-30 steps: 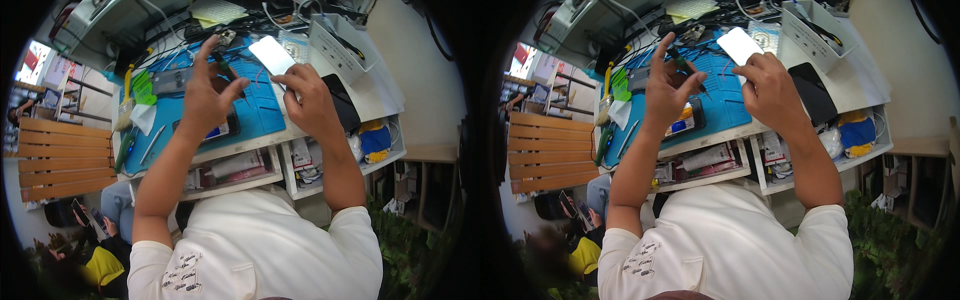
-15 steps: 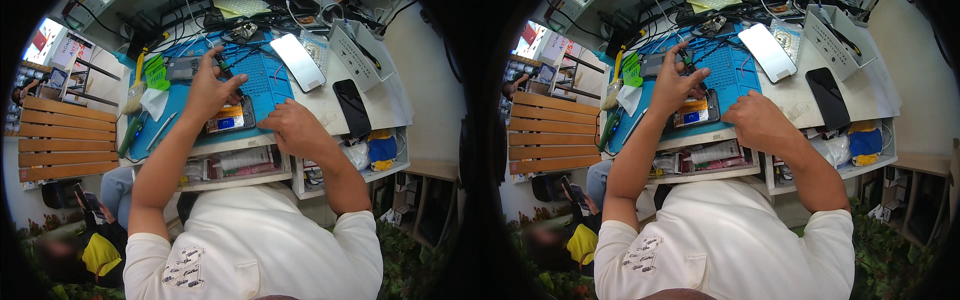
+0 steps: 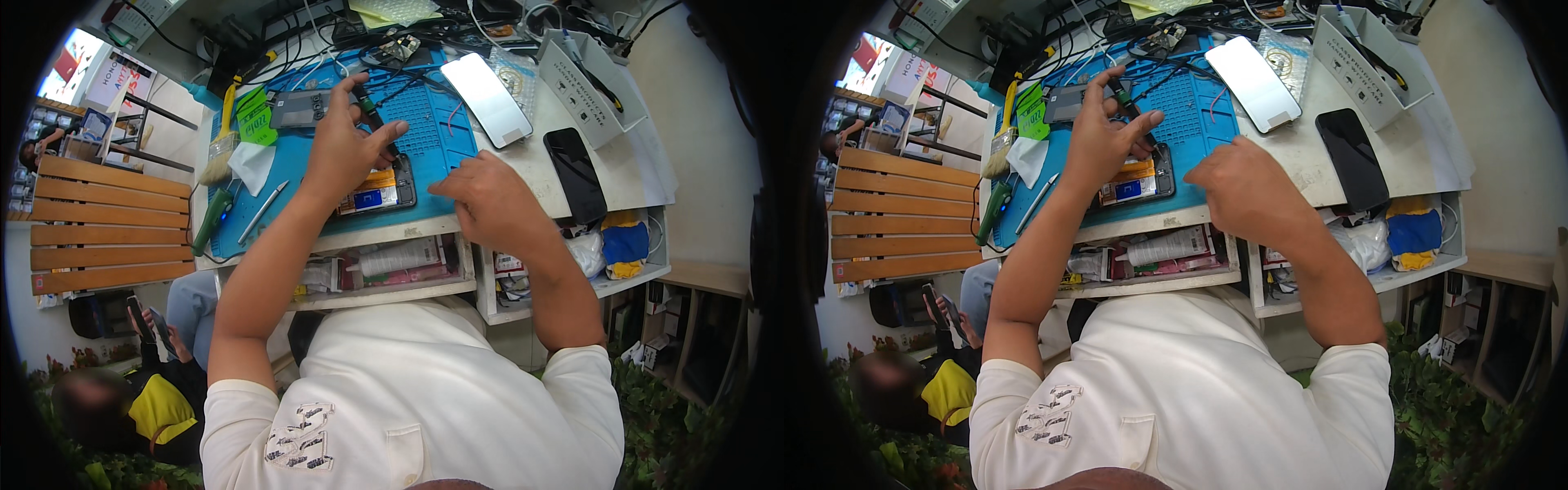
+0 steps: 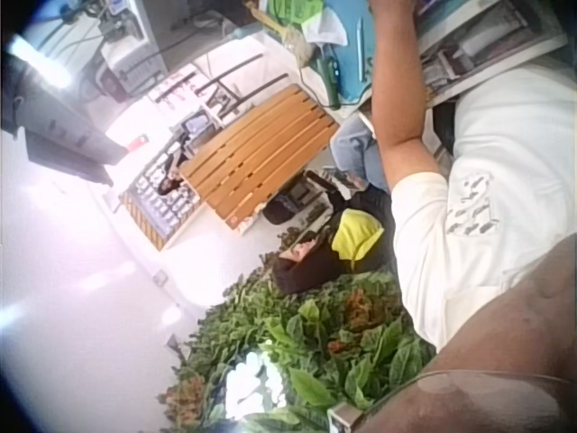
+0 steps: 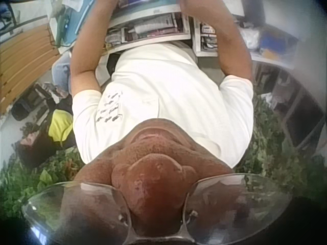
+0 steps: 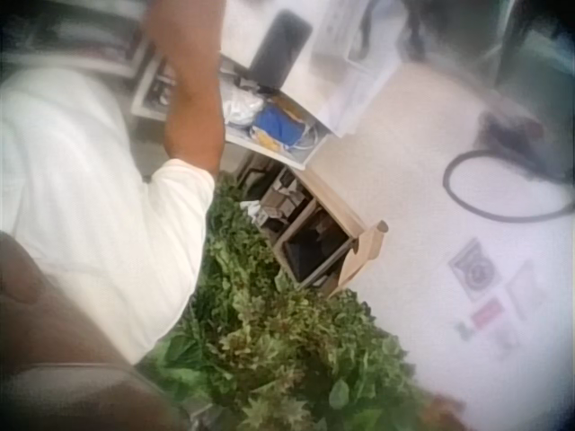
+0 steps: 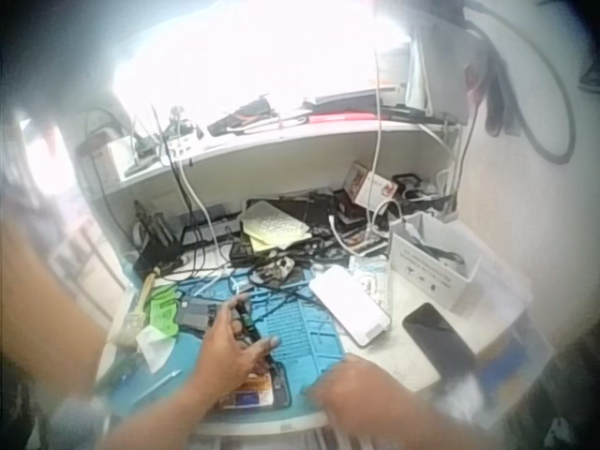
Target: The person is repairing a mobile phone by reassembling internal parts, applying adhesive to the frame, and preparing to attach the back panel.
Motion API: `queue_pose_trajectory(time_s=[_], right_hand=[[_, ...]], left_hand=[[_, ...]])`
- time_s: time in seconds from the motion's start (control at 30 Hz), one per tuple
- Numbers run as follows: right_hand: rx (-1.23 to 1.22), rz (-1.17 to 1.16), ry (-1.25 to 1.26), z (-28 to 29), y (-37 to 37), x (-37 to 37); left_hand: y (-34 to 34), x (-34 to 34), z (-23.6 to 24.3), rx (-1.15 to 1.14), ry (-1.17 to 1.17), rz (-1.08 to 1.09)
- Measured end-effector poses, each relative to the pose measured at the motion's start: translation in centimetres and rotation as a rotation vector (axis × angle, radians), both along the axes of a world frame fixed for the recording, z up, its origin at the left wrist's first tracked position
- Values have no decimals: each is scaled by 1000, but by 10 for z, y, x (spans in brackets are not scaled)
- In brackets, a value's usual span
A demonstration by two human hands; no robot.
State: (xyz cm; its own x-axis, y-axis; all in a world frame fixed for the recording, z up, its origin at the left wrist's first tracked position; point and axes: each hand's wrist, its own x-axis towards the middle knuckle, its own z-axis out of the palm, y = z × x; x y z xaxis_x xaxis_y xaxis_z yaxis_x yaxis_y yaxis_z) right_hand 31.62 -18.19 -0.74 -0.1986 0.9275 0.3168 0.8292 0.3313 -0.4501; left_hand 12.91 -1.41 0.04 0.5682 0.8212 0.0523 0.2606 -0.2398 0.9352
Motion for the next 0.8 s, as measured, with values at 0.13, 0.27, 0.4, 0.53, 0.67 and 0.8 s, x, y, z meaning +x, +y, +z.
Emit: queue_pose_trajectory(time_s=[0.13,0.27,0.4,0.53,0.67,0.8], right_hand=[[116,-72,52,6,0,17],[89,-242,43,19,-2,36],[151,-316,77,19,-4,52],[117,-349,90,17,-3,53],[141,-336,84,16,-2,55],[136,-348,77,16,-3,55]], left_hand=[[-8,-12,-8,485,10,-59],[-3,-26,-10,722,-165,-359],[3,-26,47,750,133,-574],[-2,-8,92,686,732,-460],[-1,-6,87,836,529,-575],[-4,-2,89,848,560,-603]])
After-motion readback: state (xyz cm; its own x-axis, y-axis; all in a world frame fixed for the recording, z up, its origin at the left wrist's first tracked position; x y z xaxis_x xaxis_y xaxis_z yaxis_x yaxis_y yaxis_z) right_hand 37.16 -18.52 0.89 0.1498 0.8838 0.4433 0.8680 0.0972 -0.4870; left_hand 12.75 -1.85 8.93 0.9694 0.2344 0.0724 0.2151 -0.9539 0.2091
